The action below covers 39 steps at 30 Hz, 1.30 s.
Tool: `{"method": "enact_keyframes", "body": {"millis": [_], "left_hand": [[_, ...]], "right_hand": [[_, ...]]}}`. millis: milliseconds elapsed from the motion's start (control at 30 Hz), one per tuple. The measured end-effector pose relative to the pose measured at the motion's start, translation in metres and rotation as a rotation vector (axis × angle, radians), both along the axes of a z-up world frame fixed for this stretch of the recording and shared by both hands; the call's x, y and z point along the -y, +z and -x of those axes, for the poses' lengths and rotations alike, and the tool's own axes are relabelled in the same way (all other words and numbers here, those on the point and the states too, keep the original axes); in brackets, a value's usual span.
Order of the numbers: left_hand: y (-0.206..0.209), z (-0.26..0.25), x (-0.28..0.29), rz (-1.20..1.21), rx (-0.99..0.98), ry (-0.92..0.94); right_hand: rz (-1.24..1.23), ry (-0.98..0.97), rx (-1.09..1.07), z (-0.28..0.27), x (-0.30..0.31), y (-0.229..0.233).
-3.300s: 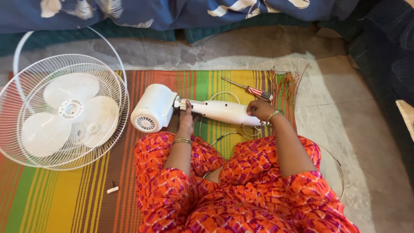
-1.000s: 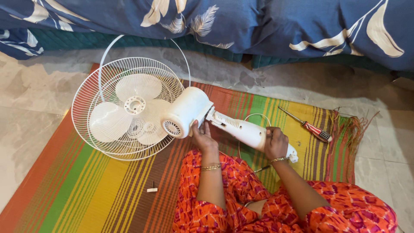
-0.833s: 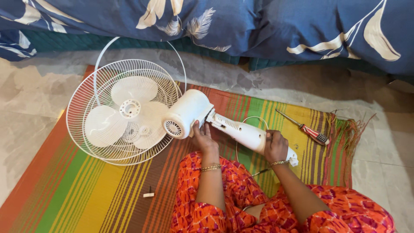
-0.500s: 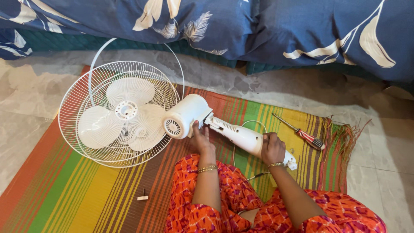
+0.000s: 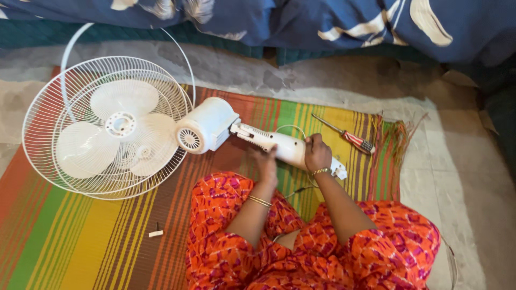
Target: The person sits on a mat and uses a screwdriver to remove and reinsert screws on the base of a white pedestal fan. The fan head and cage are detached and placed beside the base. The person repeatedly tightens and loosens screws on the fan's base housing.
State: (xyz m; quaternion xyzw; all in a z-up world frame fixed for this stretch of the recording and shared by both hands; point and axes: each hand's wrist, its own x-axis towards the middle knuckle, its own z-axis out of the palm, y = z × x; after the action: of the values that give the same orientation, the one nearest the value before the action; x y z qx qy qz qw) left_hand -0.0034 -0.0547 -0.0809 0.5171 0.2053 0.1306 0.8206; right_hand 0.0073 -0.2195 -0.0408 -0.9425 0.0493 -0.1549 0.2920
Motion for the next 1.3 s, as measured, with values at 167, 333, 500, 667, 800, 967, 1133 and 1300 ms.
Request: {"method": "enact_keyframes", "body": {"millis": [167, 333, 500, 667, 800, 967, 1133, 1300], "left_hand": [[-0.009, 0.028, 0.034, 0.423, -0.371, -0.386], [-0.013, 0.015, 0.037, 0.390, -0.352, -0.416], [-0.005, 0.014, 0.033, 0.291, -0.412, -0.417], [0.011, 0.011, 0.036, 0.213, -0.455, -0.387], [0.014, 0.016, 0.033, 0.211, -0.466, -0.378], [0.021, 0.015, 0.034, 0.205, -0.485, -0.379], [0.021, 0.018, 0.033, 0.219, -0.511, -0.385], [0.023, 0.019, 0.033, 0.188, -0.520, -0.403]], "right_hand": [[-0.554, 0.117, -0.142, -0.003, 0.013, -0.004], [-0.807, 0.211, -0.318, -0.019, 0.054, 0.034], [-0.298, 0.180, -0.330, 0.025, 0.076, 0.098], [-0.018, 0.267, -0.351, 0.075, 0.067, 0.110], [-0.076, 0.343, -0.508, 0.074, 0.064, 0.092], [0.059, 0.391, -0.446, 0.067, 0.061, 0.078], [0.181, 0.373, -0.459, 0.066, 0.054, 0.074], [0.214, 0.390, -0.421, 0.064, 0.051, 0.077]]}}
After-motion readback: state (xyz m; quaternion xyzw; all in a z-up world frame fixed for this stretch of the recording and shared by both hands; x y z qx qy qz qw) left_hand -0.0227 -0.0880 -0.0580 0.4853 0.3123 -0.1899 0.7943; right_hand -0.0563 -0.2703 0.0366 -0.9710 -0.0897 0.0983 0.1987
